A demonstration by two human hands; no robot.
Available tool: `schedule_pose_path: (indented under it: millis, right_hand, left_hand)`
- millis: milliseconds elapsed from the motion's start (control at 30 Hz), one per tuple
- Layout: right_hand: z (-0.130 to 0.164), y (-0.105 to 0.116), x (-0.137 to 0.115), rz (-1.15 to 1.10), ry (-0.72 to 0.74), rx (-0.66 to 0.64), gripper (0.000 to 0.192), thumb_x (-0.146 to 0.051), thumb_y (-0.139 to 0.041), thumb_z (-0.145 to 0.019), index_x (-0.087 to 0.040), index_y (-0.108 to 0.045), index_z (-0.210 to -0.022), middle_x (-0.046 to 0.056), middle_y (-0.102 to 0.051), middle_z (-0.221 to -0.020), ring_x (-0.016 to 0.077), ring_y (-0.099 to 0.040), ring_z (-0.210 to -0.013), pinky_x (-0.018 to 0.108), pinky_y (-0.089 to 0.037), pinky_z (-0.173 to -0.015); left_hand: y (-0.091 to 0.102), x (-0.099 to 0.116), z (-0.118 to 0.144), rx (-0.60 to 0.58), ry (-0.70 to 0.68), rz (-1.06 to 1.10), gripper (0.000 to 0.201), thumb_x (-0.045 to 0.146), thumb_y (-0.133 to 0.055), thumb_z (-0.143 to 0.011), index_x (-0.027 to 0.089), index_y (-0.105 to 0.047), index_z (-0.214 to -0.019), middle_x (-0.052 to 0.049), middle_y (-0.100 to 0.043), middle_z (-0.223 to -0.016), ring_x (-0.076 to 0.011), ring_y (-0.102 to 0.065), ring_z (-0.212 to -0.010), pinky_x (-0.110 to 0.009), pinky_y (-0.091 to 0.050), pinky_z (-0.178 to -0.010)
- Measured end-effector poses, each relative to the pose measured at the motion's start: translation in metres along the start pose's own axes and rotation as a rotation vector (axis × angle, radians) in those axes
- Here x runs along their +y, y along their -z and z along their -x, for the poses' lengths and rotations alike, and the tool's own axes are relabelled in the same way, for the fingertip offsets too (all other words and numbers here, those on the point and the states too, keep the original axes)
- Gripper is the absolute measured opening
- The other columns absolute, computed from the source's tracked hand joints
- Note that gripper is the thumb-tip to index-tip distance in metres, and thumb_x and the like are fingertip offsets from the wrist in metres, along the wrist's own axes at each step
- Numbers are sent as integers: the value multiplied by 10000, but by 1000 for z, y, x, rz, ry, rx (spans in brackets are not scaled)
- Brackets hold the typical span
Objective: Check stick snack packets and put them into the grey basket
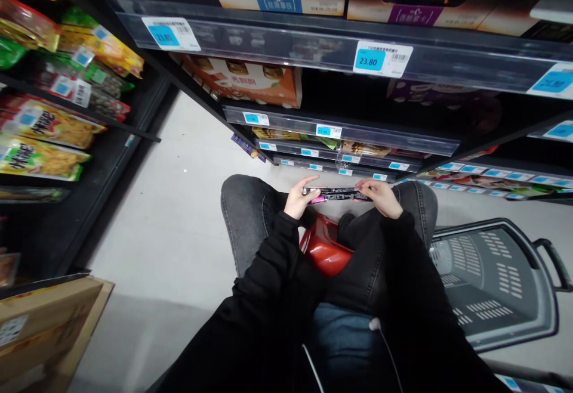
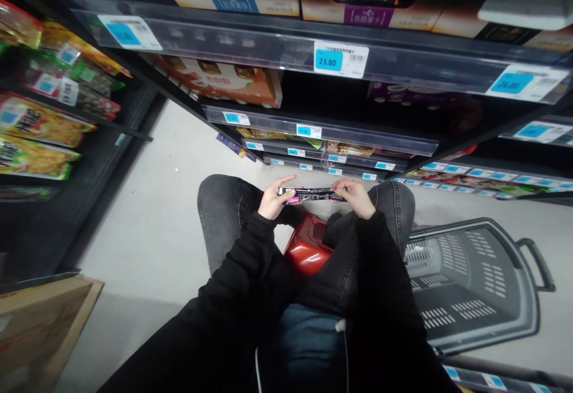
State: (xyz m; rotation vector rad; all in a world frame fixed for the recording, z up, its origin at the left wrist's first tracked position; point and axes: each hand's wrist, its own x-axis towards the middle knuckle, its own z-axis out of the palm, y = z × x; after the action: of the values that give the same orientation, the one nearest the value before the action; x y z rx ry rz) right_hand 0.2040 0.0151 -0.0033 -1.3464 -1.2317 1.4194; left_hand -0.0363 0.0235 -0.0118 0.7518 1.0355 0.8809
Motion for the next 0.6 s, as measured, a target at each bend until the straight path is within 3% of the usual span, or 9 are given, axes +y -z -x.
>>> schedule_pose_path:
  millis: [67, 200, 300, 433, 500, 600]
  right_hand:
    - [2, 3, -2, 40, 4, -35, 255, -432, -661, -654, -182, -616, -626, 55, -634, -859, 191, -594, -867, 398, -508, -811]
    - [7, 1, -10, -21, -63, -69, 285, -456, -650, -651, -197, -670, -770, 67, -626, -982, 197, -619, -823, 367, -560, -668]
    - [7, -1, -11, 52, -31, 4, 296, -462, -623, -678, -198, -669, -803, 65, -640, -933, 189, -626, -759, 349, -563, -632]
    - [7, 5, -9, 229, 28, 129, 270, -462, -585, -722, -193, -612, -728, 24, -619, -667, 158, -607, -599, 327, -541, -608]
    - [8, 8, -10, 171, 20, 151, 284, -480, -560, -739, -196, -575, -745, 8, -593, -629, 139, -593, -542, 306, -534, -567]
    - [10, 8, -14, 18, 17, 169, 330, -515, -513, -759, -207, -548, -873, 22, -612, -755, 127, -609, -594, 285, -539, -558]
  left_hand:
    - [1, 2, 0, -21, 31, 9, 632, 346, -733, -596, 117, -510, -1141, -122, -680, -926, -238, -658, -785, -394, -571, -665]
    - [1, 7, 1, 23, 68, 48, 600, 317, -746, -577, 111, -536, -1100, -110, -684, -889, -234, -660, -760, -405, -570, -662]
    - [0, 10, 1, 41, 107, 100, 570, 278, -754, -563, 111, -553, -1068, -101, -683, -866, -221, -660, -738, -403, -570, -663]
    - [4, 14, 2, 40, 116, 118, 535, 266, -752, -561, 124, -567, -1043, -82, -678, -832, -210, -659, -719, -402, -572, -662]
    - [7, 15, 2, 56, 93, 103, 506, 286, -739, -580, 135, -574, -1034, -66, -673, -814, -200, -660, -716, -401, -572, -676]
    - [10, 14, 1, 78, 71, 76, 490, 300, -731, -593, 144, -580, -1032, -53, -668, -795, -186, -659, -695, -393, -573, -679]
